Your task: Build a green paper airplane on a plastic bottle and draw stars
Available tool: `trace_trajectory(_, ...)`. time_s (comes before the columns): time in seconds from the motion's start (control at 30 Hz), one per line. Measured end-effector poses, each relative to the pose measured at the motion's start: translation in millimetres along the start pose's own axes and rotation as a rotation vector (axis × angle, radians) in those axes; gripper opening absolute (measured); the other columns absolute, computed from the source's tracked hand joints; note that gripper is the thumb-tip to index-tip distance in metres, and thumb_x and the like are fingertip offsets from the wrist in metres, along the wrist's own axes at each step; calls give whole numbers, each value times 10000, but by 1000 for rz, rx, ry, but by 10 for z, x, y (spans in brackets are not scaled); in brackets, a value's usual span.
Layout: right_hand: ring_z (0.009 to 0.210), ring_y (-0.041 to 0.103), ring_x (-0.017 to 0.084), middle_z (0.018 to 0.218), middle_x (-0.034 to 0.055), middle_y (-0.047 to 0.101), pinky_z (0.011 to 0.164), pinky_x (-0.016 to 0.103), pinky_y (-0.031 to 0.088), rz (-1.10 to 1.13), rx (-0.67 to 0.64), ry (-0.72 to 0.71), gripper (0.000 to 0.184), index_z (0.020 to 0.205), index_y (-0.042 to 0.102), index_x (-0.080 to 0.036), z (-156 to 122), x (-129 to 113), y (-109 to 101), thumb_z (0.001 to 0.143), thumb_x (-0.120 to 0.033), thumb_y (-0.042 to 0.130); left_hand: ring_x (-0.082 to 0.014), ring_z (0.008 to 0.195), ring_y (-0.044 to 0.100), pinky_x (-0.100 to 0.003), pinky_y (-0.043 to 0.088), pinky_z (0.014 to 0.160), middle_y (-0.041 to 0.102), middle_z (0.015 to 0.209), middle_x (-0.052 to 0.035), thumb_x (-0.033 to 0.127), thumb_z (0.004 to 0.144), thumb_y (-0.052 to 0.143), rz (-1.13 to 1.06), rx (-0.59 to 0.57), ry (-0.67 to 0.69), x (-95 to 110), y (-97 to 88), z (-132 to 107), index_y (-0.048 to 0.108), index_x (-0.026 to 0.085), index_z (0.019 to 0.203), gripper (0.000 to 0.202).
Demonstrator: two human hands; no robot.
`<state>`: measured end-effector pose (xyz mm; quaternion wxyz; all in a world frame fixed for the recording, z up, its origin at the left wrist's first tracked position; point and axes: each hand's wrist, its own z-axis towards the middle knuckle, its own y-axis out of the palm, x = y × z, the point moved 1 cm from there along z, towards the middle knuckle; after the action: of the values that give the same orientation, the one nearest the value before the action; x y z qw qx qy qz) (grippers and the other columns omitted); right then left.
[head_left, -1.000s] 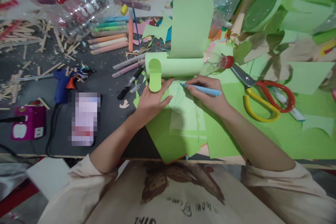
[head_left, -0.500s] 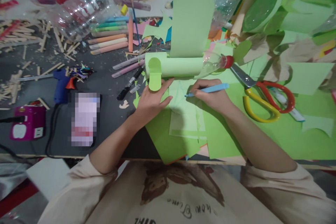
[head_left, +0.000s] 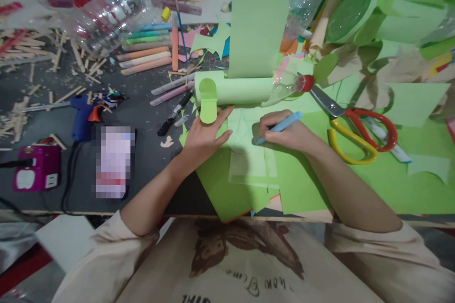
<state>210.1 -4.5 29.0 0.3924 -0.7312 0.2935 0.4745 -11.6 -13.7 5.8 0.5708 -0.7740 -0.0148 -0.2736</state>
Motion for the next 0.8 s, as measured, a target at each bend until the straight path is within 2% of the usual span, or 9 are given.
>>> trace_trajectory(0.2,543,465,122,526,-1,566,524,283,336,-19,-26,14,108,494,558,-188,-12,12,-15,595,-212,531,-322,1284,543,-412,429,1092,543,1431,-83,395,969,494,10,-35,-22,25,-19,3,401,282,1537,587)
trace_trajectory(0.3,513,483,123,518,-1,580,497,277,361,116,2,17,104,512,594,-191,10,52,-46,599,-207,541,-321,1270,544,-408,435,1080,547,1424,-82,393,967,491,2,-21,-8,26,-25,0,402,283,1534,585)
trace_trajectory(0.43,444,456,108,517,-9,574,442,268,373,281,153,-17,126,532,586,-210,47,124,-80,653,-232,561,-325,1257,547,-413,438,1074,547,1424,-85,382,957,490,-6,-23,-12,18,-24,-3,412,276,1534,592)
trace_trajectory(0.57,447,445,111,523,-20,550,451,281,396,221,296,-83,181,583,608,-224,29,126,-19,729,-326,637,-324,1246,551,-418,442,1070,557,1414,-82,393,952,494,-25,11,5,14,-17,-6,419,277,1531,595)
trace_trajectory(0.67,545,536,137,642,2,640,528,299,460,144,381,-166,193,702,650,-232,5,83,77,756,-410,701,-334,1264,545,-431,435,1082,555,1420,-90,391,955,497,-24,3,-7,17,-14,-5,425,268,1529,591)
trace_trajectory(0.8,680,637,176,805,44,730,630,322,512,38,274,-170,233,830,690,-225,26,37,194,804,-455,717,-339,1295,531,-426,422,1096,543,1433,-101,401,962,485,-20,-5,2,25,-18,-1,428,255,1524,583)
